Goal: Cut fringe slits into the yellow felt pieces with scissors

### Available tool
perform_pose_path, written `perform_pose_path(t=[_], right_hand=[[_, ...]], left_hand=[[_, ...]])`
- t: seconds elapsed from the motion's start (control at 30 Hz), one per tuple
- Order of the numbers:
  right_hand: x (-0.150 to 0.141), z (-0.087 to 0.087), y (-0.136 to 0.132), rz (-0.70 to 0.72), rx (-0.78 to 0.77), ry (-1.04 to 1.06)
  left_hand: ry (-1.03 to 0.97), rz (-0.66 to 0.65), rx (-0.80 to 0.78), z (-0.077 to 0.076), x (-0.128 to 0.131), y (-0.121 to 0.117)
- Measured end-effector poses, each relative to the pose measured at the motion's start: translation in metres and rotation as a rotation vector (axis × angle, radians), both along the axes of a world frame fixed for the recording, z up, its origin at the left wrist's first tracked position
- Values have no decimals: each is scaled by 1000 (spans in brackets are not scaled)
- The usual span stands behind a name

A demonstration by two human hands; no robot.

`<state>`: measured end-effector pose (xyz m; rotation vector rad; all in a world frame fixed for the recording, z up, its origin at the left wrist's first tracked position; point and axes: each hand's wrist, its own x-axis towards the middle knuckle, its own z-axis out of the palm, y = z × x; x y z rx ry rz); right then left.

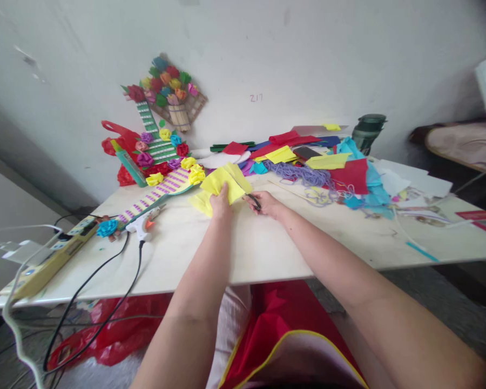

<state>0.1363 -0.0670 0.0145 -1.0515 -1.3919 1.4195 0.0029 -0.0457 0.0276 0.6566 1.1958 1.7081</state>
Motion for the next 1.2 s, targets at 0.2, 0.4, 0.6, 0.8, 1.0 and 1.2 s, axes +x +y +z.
perform_pose_path(t=[0.2, 0.4, 0.6, 0.8, 1.0, 1.2], right_hand=[[-1, 6, -6, -36, 5, -53], [-1, 9, -8, -89, 67, -122], [0, 8, -6, -76, 119, -152], [2, 12, -8, -30, 129, -161], [4, 7, -4, 1, 85, -140], [7, 5, -2, 36, 103, -114]], left_hand=[[-20, -13, 14, 1, 0, -2], [-42, -22, 25, 0, 0, -1], [-65, -32, 75, -2, 0, 1], [-76, -61, 92, -1, 1, -1], [-34, -61, 38, 3, 1, -5], [8, -105, 17, 2, 0, -5]])
